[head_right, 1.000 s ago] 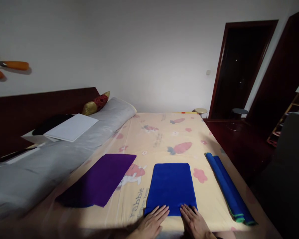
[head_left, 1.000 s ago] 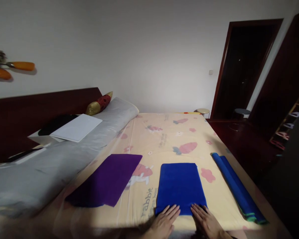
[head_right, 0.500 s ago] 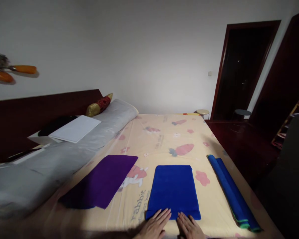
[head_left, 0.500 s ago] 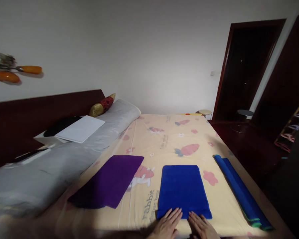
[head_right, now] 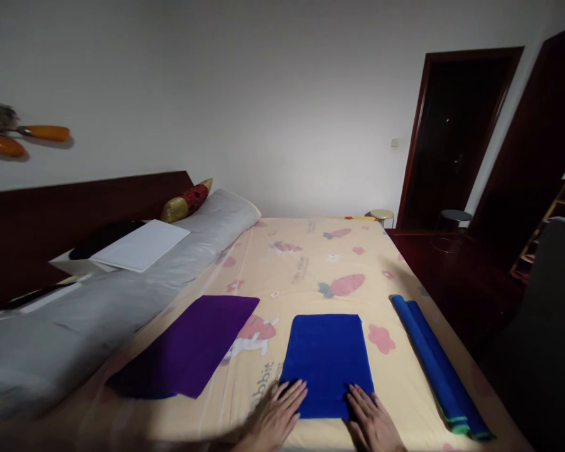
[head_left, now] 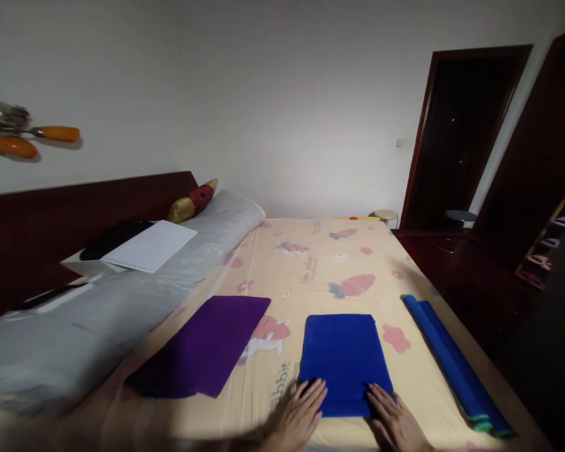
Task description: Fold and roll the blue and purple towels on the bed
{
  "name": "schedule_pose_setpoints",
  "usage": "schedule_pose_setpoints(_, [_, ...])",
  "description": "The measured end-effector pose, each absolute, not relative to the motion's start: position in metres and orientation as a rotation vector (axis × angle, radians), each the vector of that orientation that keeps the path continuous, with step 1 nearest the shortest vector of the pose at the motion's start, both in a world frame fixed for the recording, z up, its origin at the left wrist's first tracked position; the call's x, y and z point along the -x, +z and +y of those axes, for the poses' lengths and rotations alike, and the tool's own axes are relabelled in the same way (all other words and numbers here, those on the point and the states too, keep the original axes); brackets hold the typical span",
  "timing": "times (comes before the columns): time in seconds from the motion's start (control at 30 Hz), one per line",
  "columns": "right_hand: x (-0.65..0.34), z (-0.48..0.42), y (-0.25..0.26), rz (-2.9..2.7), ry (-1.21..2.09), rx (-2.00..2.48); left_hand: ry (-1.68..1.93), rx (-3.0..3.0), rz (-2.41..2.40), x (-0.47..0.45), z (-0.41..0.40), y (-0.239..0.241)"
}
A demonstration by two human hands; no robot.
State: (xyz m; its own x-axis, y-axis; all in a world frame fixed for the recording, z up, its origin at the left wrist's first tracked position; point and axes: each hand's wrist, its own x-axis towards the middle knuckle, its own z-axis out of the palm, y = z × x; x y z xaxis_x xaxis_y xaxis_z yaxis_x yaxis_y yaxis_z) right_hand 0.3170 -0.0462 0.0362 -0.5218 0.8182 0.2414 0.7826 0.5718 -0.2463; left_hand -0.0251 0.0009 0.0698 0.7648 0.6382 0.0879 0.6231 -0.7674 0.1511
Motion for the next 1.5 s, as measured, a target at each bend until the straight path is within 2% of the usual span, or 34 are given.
schedule_pose_setpoints(0.13, [-0.288,-0.042,0.045,-2.618,0.42,1.153,0.177,-2.801,0.865,-0.017,-0.012,0.059])
schedule_pose_setpoints(0.23, [-0.286,-0.038,0.033,-2.595,0.51,1.244,0.137,-2.798,0.839,-0.019,-0.013,0.053])
schedule_pose_setpoints(0.4, [-0.315,-0.032,0.005,-2.328,0.36,1.664,0.189,-2.873,1.128,0.036,0.006,0.059])
schedule_pose_setpoints(0.57, [-0.319,-0.03,0.007,-2.222,0.277,1.796,0.24,-2.922,1.277,0.058,0.013,0.073])
schedule_pose_setpoints(0.73, [-0.275,-0.021,0.028,-2.401,0.461,1.427,0.325,-2.919,1.023,-0.001,0.006,0.078])
schedule_pose_setpoints(0.9, [-0.244,-0.002,0.026,-2.506,0.606,1.225,0.286,-2.806,0.912,-0.04,0.011,0.058])
schedule_pose_setpoints(1.0, [-0.259,0.004,0.014,-2.44,0.594,1.424,0.272,-2.813,0.969,-0.021,0.022,0.044])
schedule_pose_setpoints(1.13, [-0.299,0.004,0.002,-2.144,0.404,1.834,0.386,-2.769,1.496,0.021,0.032,0.033])
schedule_pose_setpoints(1.2, [-0.311,0.005,0.005,-2.099,0.355,1.926,0.429,-2.715,1.741,0.032,0.034,0.032])
schedule_pose_setpoints(1.3, [-0.305,0.009,0.025,-2.151,0.305,1.987,0.503,-2.714,1.855,0.026,0.034,0.036])
schedule_pose_setpoints(1.4, [-0.281,0.009,0.049,-2.278,0.282,1.869,0.563,-2.745,1.739,0.001,0.028,0.035])
schedule_pose_setpoints(1.5, [-0.253,0.0,0.057,-2.436,0.411,1.701,0.508,-2.759,1.548,-0.027,0.015,0.018])
